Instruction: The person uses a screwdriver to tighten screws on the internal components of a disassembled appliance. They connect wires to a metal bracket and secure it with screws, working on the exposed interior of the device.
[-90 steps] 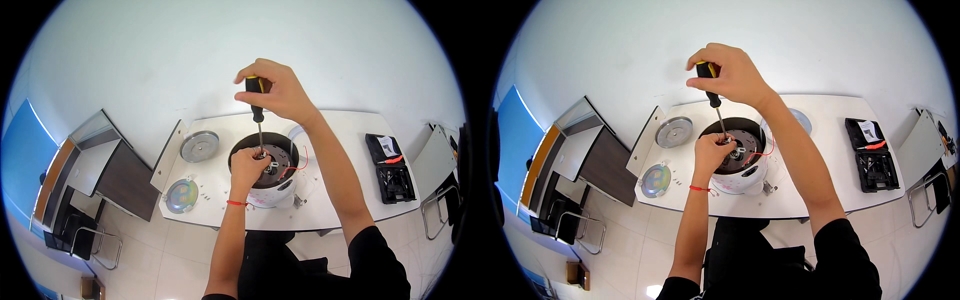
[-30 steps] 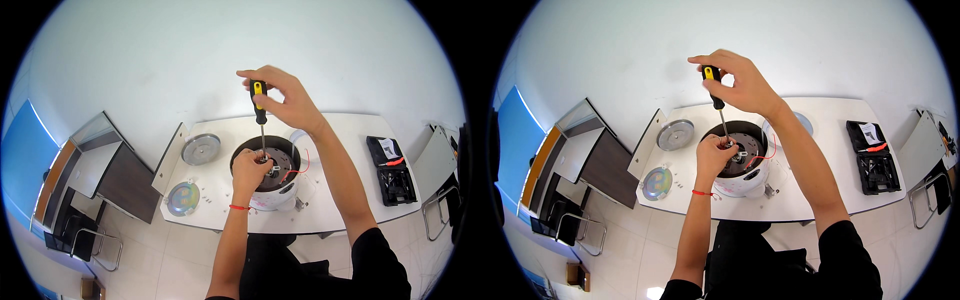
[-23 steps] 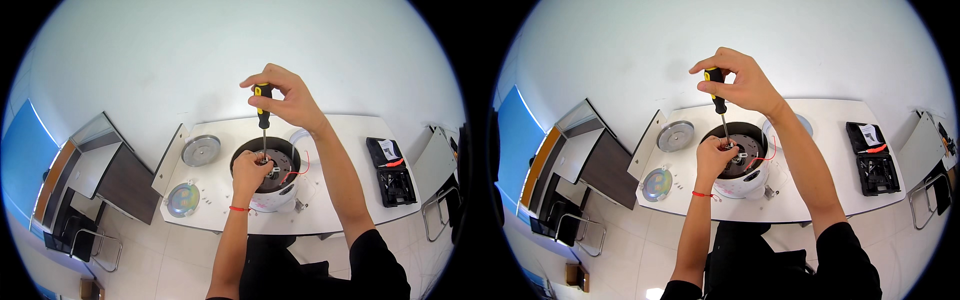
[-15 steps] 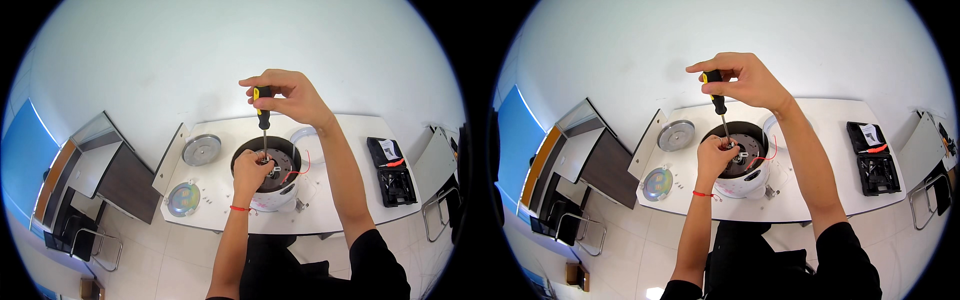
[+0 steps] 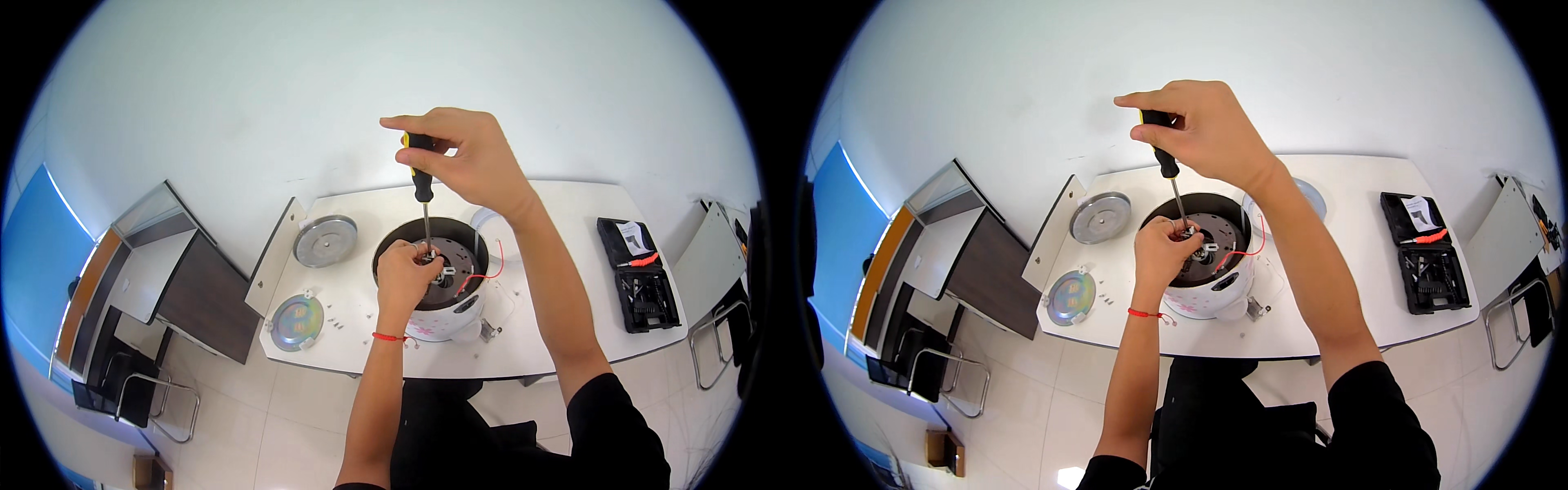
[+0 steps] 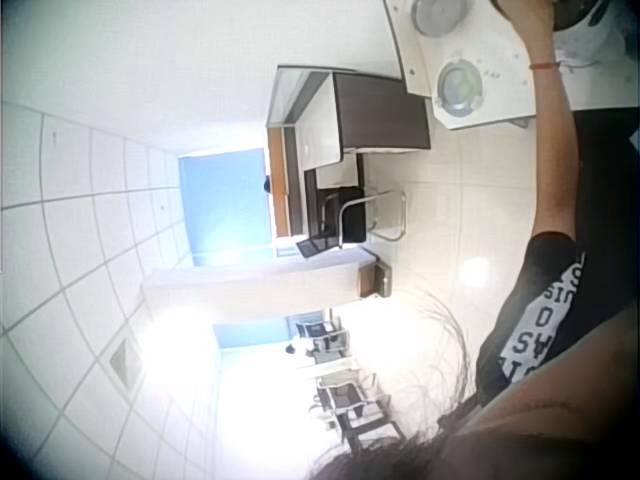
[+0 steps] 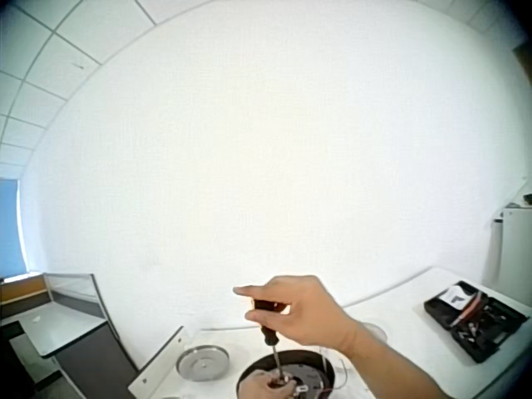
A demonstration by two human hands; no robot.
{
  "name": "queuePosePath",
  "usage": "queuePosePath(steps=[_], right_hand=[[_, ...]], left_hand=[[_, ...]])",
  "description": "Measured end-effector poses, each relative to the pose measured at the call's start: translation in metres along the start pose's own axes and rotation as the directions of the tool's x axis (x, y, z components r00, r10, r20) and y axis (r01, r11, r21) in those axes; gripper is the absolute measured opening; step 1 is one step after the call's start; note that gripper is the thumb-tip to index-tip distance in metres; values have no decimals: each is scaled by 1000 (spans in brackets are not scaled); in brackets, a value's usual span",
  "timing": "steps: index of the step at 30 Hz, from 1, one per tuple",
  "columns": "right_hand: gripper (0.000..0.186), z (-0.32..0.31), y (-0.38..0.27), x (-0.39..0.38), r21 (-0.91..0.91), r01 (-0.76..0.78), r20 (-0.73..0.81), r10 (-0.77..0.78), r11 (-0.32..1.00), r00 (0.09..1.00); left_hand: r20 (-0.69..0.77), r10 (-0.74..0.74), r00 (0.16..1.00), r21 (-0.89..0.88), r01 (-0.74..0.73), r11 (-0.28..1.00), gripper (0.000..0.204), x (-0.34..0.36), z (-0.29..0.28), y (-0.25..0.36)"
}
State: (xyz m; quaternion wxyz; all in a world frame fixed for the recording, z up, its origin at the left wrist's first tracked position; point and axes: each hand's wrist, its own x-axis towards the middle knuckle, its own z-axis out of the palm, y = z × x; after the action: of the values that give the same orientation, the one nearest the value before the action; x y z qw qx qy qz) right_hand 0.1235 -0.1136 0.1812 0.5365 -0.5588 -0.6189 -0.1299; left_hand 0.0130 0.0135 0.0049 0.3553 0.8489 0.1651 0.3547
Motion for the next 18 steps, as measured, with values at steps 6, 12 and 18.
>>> queuePosePath(steps=[6,12,18], right_hand=[[40,-2,-4,4,1,-91,26,91,996,996],[49,-6,6,13,217,-76,216,27,973,976],[55,-2,8,5,202,-95,155,64,975,986]], left_hand=[[19,-8,1000,11,8,1000,25,3,1,-4],[33,-20,999,31,19,999,24,3,-2,-2],[26,6,1000,24,-7,1000,23,3,0,-2]])
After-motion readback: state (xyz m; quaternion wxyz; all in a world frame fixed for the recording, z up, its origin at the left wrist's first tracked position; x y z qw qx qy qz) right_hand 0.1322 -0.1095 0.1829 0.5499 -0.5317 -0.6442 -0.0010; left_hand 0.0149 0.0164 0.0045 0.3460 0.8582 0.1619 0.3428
